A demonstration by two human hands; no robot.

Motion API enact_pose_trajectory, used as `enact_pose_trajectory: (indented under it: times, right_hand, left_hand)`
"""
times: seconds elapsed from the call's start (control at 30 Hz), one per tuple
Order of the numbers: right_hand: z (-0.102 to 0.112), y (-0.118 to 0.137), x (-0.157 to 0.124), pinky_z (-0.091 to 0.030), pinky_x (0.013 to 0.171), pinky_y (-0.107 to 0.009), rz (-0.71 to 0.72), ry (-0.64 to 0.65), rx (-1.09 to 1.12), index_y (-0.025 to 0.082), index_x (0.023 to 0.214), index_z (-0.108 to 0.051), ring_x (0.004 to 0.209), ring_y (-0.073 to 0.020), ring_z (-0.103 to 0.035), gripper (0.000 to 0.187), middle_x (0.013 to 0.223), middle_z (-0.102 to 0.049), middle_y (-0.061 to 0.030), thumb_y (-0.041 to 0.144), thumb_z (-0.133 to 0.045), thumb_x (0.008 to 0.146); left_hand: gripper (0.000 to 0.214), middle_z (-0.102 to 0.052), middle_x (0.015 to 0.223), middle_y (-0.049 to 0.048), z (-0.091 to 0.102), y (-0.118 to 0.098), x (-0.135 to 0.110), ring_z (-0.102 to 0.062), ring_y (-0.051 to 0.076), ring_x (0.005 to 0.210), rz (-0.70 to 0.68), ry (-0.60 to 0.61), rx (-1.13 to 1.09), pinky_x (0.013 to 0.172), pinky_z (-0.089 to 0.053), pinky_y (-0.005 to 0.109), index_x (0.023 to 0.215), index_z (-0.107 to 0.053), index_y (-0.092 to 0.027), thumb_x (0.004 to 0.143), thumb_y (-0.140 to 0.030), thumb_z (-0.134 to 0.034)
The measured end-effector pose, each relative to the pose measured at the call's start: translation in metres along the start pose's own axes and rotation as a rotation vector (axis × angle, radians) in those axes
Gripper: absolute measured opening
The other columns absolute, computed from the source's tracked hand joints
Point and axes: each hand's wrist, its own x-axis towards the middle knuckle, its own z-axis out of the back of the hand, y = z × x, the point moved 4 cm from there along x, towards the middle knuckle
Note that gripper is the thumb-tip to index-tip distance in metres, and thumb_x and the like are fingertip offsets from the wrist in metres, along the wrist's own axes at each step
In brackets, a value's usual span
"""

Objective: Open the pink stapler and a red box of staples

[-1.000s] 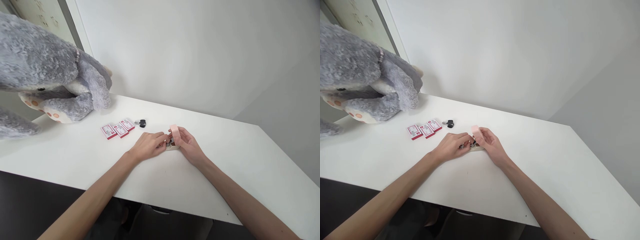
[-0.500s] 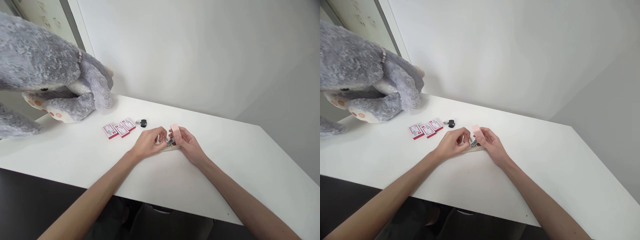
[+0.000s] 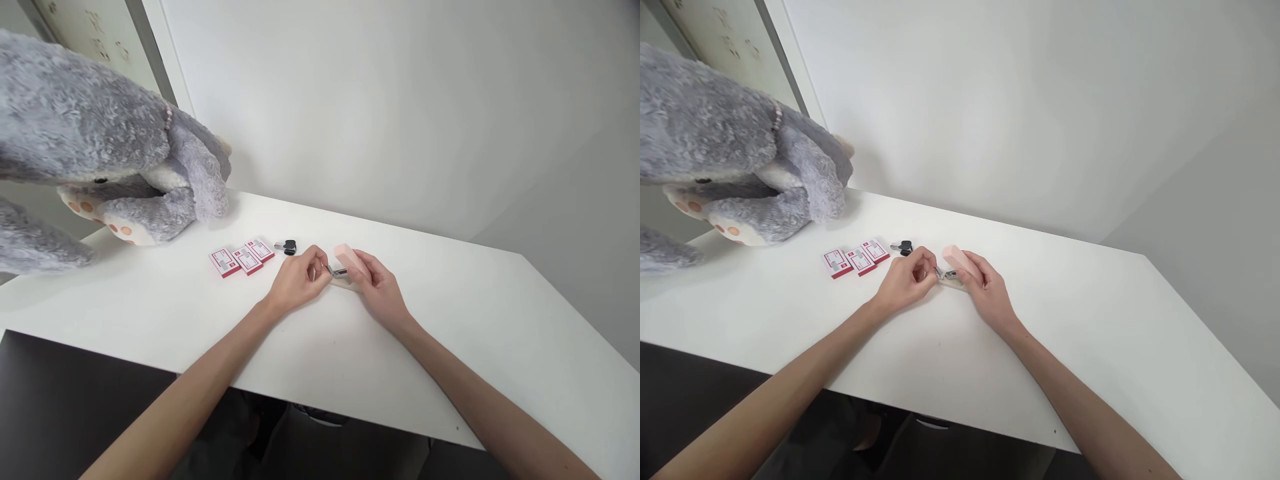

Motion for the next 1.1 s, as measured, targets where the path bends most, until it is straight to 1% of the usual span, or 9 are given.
enact_pose_trajectory:
  times: [0.13,0.23,0.33,0.4,0.5,0.6,0.7,0.9,1.1]
  right_hand:
    - [0.004,0.001,0.000,-0.043,0.117,-0.051,-0.002,-0.030,-0.054,0.033,0.145,-0.062,0.139,-0.0303,-0.056,0.052,0.151,-0.061,-0.0057,0.057,-0.063,0.099]
    - [0.005,-0.004,0.000,-0.038,0.122,-0.054,0.000,-0.024,-0.094,0.033,0.156,-0.050,0.148,-0.0313,-0.049,0.062,0.161,-0.052,-0.0060,0.059,-0.058,0.101]
    - [-0.001,-0.010,-0.001,-0.032,0.126,-0.054,0.054,0.070,-0.148,0.034,0.164,-0.036,0.156,-0.0302,-0.037,0.069,0.169,-0.041,-0.0055,0.058,-0.055,0.103]
    - [-0.006,-0.008,-0.003,-0.028,0.129,-0.054,0.104,0.135,-0.166,0.035,0.165,-0.032,0.160,-0.0295,-0.031,0.071,0.172,-0.036,-0.0048,0.055,-0.058,0.102]
    - [-0.008,0.005,-0.009,-0.027,0.130,-0.054,0.233,0.087,-0.200,0.036,0.156,-0.046,0.159,-0.0302,-0.031,0.063,0.171,-0.036,-0.0047,0.047,-0.068,0.098]
    - [-0.009,0.019,-0.014,-0.031,0.128,-0.056,0.363,0.025,-0.219,0.034,0.128,-0.066,0.155,-0.0309,-0.037,0.035,0.164,-0.043,-0.0048,0.040,-0.073,0.094]
    - [-0.010,0.021,-0.016,-0.034,0.126,-0.058,0.369,0.037,-0.247,0.033,0.109,-0.071,0.152,-0.0327,-0.041,0.019,0.162,-0.045,-0.0041,0.038,-0.075,0.092]
    - [-0.009,0.018,-0.015,-0.039,0.122,-0.058,0.339,0.053,-0.260,0.034,0.108,-0.076,0.153,-0.0331,-0.041,0.015,0.165,-0.043,-0.0019,0.040,-0.073,0.095]
    - [-0.009,0.016,-0.014,-0.044,0.119,-0.054,0.329,0.048,-0.276,0.034,0.108,-0.080,0.148,-0.0312,-0.048,0.016,0.159,-0.051,-0.0028,0.039,-0.067,0.099]
  left_hand:
    - [0.013,-0.060,0.065,-0.0082,-0.001,-0.002,-0.001,-0.053,0.011,0.056,0.004,0.029,0.015,0.058,-0.038,0.025,0.092,-0.055,-0.023,0.080,-0.019,-0.055]
    - [0.015,-0.061,0.065,-0.0081,-0.003,-0.003,-0.002,-0.055,0.012,0.057,0.004,0.070,0.011,0.059,-0.039,0.025,0.094,-0.056,-0.024,0.080,-0.019,-0.055]
    - [0.014,-0.059,0.064,-0.0082,-0.005,-0.003,-0.004,-0.055,0.012,0.057,-0.008,0.092,0.015,0.060,-0.039,0.026,0.094,-0.055,-0.024,0.081,-0.019,-0.055]
    - [0.012,-0.058,0.064,-0.0079,-0.005,-0.003,-0.004,-0.054,0.012,0.056,-0.014,0.100,0.024,0.059,-0.038,0.026,0.093,-0.056,-0.023,0.081,-0.020,-0.056]
    - [0.010,-0.057,0.064,-0.0073,-0.005,-0.003,-0.005,-0.053,0.012,0.056,-0.015,0.110,0.017,0.058,-0.038,0.025,0.092,-0.057,-0.023,0.083,-0.023,-0.057]
    - [0.009,-0.057,0.064,-0.0071,-0.005,-0.005,-0.006,-0.054,0.012,0.057,-0.015,0.120,-0.014,0.058,-0.038,0.024,0.092,-0.059,-0.023,0.083,-0.022,-0.058]
    - [0.010,-0.055,0.063,-0.0078,-0.006,-0.006,-0.007,-0.052,0.011,0.057,-0.020,0.125,-0.050,0.058,-0.037,0.024,0.092,-0.060,-0.022,0.082,-0.021,-0.059]
    - [0.008,-0.044,0.057,-0.0106,-0.009,-0.010,-0.008,-0.040,0.009,0.053,-0.018,0.125,-0.172,0.057,-0.034,0.023,0.092,-0.058,-0.022,0.085,-0.021,-0.057]
    - [0.007,-0.042,0.056,-0.0111,-0.012,-0.014,-0.009,-0.040,0.009,0.053,-0.022,0.140,-0.184,0.057,-0.034,0.023,0.093,-0.059,-0.022,0.086,-0.020,-0.057]
